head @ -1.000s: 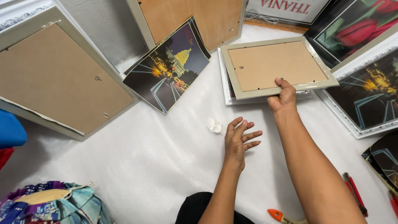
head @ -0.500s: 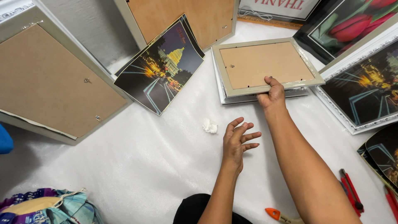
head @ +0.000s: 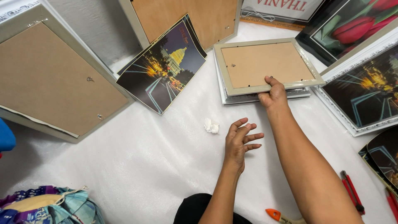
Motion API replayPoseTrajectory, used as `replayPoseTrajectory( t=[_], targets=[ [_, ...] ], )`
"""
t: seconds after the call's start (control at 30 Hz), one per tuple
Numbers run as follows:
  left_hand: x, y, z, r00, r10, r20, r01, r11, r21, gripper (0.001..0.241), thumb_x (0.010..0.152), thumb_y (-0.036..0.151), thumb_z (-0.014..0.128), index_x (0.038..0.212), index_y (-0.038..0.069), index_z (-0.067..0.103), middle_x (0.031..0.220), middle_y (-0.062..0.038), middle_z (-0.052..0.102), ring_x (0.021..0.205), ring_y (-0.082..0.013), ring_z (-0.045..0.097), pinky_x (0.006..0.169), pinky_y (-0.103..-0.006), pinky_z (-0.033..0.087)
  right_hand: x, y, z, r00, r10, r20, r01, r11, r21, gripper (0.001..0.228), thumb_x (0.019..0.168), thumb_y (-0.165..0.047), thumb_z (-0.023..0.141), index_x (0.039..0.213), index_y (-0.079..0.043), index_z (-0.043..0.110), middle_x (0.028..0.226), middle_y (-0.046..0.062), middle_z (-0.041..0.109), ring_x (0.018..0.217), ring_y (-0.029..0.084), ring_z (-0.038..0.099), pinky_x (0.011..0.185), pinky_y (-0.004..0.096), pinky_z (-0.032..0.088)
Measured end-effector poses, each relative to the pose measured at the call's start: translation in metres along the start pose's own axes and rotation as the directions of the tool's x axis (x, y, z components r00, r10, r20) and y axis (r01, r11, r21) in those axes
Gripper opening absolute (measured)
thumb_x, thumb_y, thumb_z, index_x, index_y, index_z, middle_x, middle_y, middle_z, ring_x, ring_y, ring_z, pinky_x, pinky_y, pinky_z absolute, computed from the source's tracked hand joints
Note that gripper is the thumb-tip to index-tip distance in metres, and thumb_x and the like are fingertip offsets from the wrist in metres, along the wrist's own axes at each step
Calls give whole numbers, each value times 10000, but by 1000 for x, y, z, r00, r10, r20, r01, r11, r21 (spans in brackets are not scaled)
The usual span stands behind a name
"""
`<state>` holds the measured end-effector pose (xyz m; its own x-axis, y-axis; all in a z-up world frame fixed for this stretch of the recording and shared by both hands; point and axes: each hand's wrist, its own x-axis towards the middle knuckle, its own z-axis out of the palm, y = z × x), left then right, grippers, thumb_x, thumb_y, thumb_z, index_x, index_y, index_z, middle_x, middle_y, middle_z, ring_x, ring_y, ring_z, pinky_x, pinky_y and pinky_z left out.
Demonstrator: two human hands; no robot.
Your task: Cleaning a picture frame glass and applying adhesive to the frame edges
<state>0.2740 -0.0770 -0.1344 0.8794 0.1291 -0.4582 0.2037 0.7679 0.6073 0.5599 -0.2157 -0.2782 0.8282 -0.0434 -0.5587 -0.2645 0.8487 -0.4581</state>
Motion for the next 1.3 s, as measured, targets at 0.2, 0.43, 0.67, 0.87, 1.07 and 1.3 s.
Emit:
replayPoseTrajectory(
  t=[0.2, 0.43, 0.67, 0.87, 1.07, 1.3],
  targets=[
    [1, -1, -2, 1000, -7, 16, 7, 1000, 19, 584, 901, 380, 708, 1357, 49, 551, 1180, -168, 642, 951, -315, 750, 639, -330, 627, -84, -8, 49, 990, 0, -140, -56, 918, -392, 478, 826, -108, 744, 1228, -8, 506, 1214, 218, 548, 1063, 384, 663, 887, 619, 580],
    [4, -5, -5, 1000, 16, -17, -14, 998, 67, 585, 885, 354, 718, 1345, 40, 540, 1158, -159, 648, 929, -295, 749, 622, -310, 619, -110, -11, 54, 975, -24, -223, -133, 739, -660, 514, 815, -208, 698, 1205, 11, 444, 1080, 141, 448, 905, 312, 666, 772, 470, 664],
    [3, 1, -7, 1000, -2, -3, 2, 995, 104, 601, 868, 325, 721, 1363, 38, 537, 1155, -144, 648, 921, -280, 745, 623, -299, 619, -111, -11, 47, 960, -188, -209, 21, 789, -614, 668, 765, -55, 762, 1279, 109, 368, 1160, 378, 440, 1031, 505, 654, 788, 686, 584],
    [0, 8, -5, 999, -13, -39, 19, 987, 157, 645, 856, 346, 718, 1394, 41, 534, 1205, -160, 662, 954, -302, 748, 654, -336, 622, -98, -80, 20, 948, -265, -175, -5, 539, -842, 787, 722, -267, 829, 1336, 24, 431, 1049, 231, 554, 999, 443, 572, 704, 697, 546],
    [-10, 9, 8, 999, -34, -7, 34, 950, 309, 670, 851, 351, 709, 1415, 39, 525, 1220, -150, 658, 980, -276, 736, 695, -321, 610, -126, -235, 22, 568, -720, 399, 203, -347, -916, 442, 828, -287, 779, 1169, -17, 700, 1035, 181, 730, 1028, 389, 696, 787, 530, 583],
    [-11, -22, 15, 975, -196, 102, -32, 334, 942, 700, 819, 436, 712, 1432, 143, 544, 1190, -74, 716, 954, -191, 728, 856, -323, 585, -168, -347, 39, 644, -615, 454, -159, -689, -707, 664, 937, -144, 730, 1462, 134, 434, 1400, 325, 467, 1283, 483, 414, 1029, 643, 346]
  ],
)
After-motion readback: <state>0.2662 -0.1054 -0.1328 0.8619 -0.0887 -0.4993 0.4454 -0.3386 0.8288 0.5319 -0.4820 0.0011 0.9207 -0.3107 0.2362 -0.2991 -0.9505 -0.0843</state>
